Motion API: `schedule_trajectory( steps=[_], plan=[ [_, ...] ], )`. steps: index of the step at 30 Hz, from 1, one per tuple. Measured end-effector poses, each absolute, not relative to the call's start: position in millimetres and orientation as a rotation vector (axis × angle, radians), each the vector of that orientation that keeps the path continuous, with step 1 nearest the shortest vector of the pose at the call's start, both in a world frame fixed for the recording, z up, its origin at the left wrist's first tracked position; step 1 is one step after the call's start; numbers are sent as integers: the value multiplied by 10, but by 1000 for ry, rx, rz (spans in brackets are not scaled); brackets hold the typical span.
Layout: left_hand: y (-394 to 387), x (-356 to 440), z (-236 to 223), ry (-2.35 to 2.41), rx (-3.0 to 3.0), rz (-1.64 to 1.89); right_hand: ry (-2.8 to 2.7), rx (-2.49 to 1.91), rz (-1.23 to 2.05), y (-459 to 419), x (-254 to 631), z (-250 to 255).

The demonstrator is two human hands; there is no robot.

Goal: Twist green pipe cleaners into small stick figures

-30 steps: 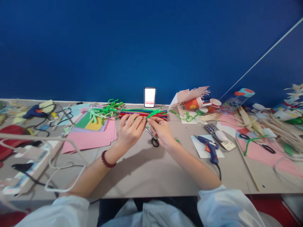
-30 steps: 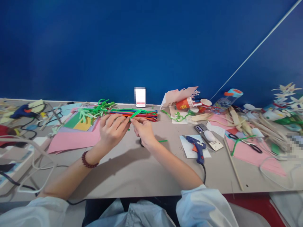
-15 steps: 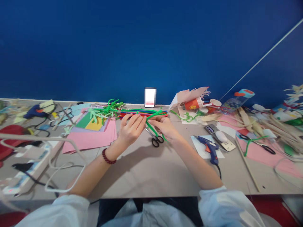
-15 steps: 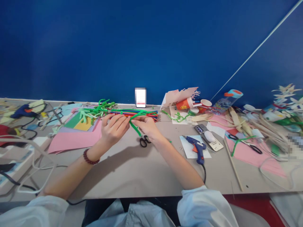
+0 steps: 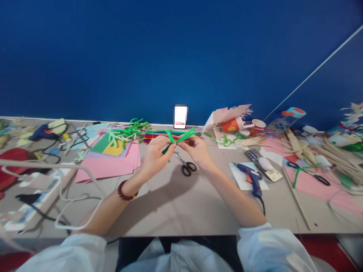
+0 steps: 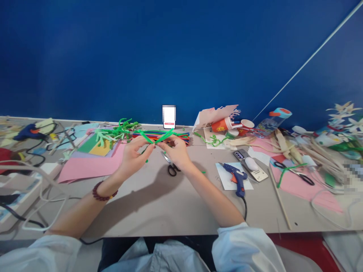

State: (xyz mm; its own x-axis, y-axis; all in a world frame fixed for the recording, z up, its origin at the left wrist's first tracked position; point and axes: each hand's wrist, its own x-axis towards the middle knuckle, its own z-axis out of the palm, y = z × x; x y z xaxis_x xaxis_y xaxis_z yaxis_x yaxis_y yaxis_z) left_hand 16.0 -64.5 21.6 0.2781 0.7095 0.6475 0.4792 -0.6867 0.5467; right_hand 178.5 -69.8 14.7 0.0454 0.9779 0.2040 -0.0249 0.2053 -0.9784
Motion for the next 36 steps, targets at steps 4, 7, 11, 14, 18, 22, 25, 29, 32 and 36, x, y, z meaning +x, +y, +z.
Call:
schedule_trajectory(
  steps=[4, 7, 11, 14, 18, 22, 25, 29, 32, 36],
  plan=[
    [-587, 119, 221, 1044, 2152, 1202, -1368, -947, 1045, -607, 1840, 67],
    [-571, 103, 244, 1052, 2012, 1094, -1379, -880, 1033, -551, 1873, 3],
    [-606, 116, 294, 960, 1675, 944, -1370, -855, 1031, -550, 1882, 0],
    [-625, 120, 310, 825, 1481, 845, -1341, -791, 1125, -605, 1865, 54],
    [-615, 110, 293, 643, 1439, 666, -1315, -723, 1312, -707, 1839, 135],
    [-548, 79, 254, 669, 1402, 641, -1285, -778, 1360, -757, 1821, 195],
    [-477, 56, 238, 768, 1421, 714, -1224, -905, 1256, -723, 1815, 192],
    [-469, 72, 245, 1149, 1698, 1216, -1185, -1053, 1118, -625, 1822, 104],
    [-515, 104, 226, 1276, 2123, 1477, -1170, -1105, 1072, -575, 1810, 12],
    [-504, 143, 90, 1214, 2466, 1408, -1142, -1132, 1042, -576, 1749, -81]
  ],
)
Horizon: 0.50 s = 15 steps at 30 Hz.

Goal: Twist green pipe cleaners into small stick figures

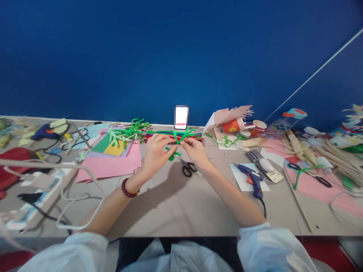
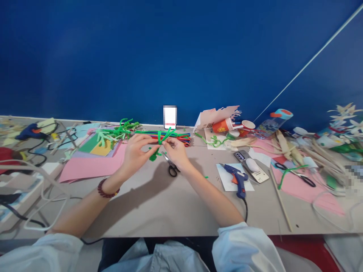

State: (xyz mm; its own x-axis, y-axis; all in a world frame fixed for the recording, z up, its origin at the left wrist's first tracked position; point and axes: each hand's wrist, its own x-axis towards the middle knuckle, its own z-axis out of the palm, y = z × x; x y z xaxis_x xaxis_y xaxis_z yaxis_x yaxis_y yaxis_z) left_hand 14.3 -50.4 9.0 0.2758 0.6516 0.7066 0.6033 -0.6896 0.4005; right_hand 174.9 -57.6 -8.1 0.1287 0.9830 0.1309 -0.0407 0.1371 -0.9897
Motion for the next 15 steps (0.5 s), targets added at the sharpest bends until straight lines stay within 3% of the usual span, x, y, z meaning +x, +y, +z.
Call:
schedule_trajectory(
  steps=[8, 15],
  plan=[
    [-387, 196, -183, 1211, 2436, 1315, -1157, -1222, 1066, -548, 1716, -197],
    [-326, 197, -116, 1021, 1631, 1041, -1579, -1216, 741, -485, 1929, -65]
  ],
)
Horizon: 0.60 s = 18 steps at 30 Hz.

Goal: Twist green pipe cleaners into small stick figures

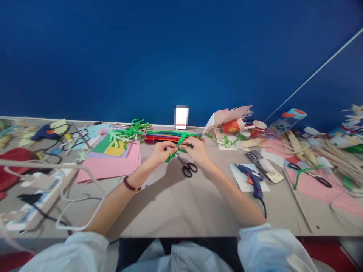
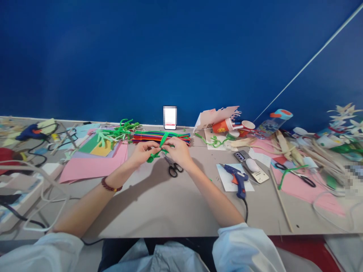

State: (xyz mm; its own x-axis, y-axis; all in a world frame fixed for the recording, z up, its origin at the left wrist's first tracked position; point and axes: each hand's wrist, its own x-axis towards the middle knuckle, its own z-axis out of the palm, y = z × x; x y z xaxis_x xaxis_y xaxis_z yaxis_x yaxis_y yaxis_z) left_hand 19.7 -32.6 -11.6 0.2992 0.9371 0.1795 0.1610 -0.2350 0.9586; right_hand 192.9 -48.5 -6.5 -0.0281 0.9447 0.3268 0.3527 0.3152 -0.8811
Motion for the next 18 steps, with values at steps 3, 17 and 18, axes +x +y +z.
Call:
schedule_trajectory(
  steps=[3, 17, 18],
  plan=[
    [-344, 170, -55, 898, 1386, 861, -1684, -1124, 850, -501, 2006, 54],
    [-363, 183, -56, 845, 1227, 799, -1455, -997, 1279, -592, 2047, 125],
    [-342, 180, -68, 891, 1273, 869, -1431, -1030, 1253, -583, 2044, 122]
  ],
)
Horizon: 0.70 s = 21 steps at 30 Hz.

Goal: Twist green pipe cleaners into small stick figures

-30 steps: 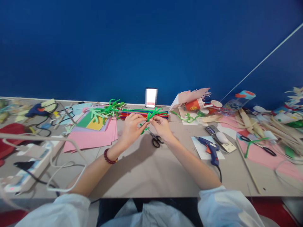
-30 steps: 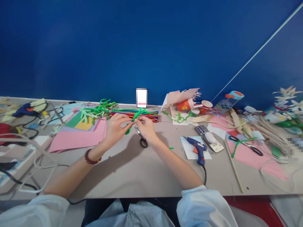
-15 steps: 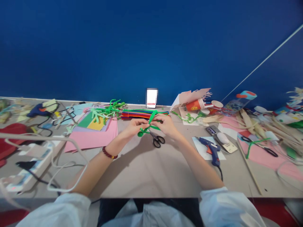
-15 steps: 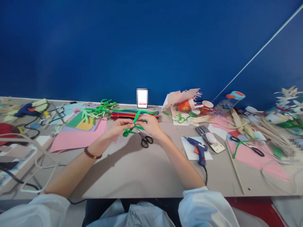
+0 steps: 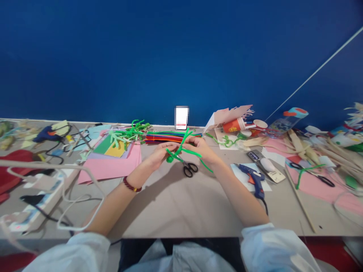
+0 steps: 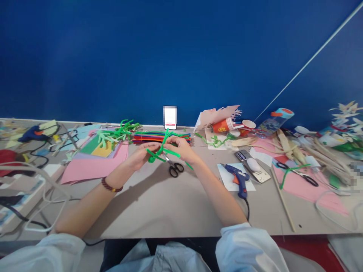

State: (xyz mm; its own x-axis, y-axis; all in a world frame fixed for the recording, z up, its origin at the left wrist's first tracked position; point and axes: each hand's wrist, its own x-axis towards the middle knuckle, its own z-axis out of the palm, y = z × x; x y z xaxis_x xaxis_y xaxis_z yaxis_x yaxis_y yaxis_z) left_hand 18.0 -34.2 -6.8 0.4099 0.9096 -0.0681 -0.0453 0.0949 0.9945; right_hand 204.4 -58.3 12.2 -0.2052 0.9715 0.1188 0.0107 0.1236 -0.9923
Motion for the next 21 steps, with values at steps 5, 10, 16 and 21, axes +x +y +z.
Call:
schedule_trajectory(
  steps=[5, 10, 16, 21],
  plan=[
    [-348, 151, -70, 1113, 1982, 1332, -1267, -1136, 1181, -502, 2019, 47],
    [-513, 230, -88, 1103, 2863, 1115, -1052, -1110, 1412, -465, 1949, -66],
    [-491, 241, -181, 1198, 2945, 1387, -961, -1031, 1535, -543, 1820, -103],
    [-474, 187, -145, 1155, 2993, 1509, -885, -1030, 1453, -632, 1709, -72]
  ],
)
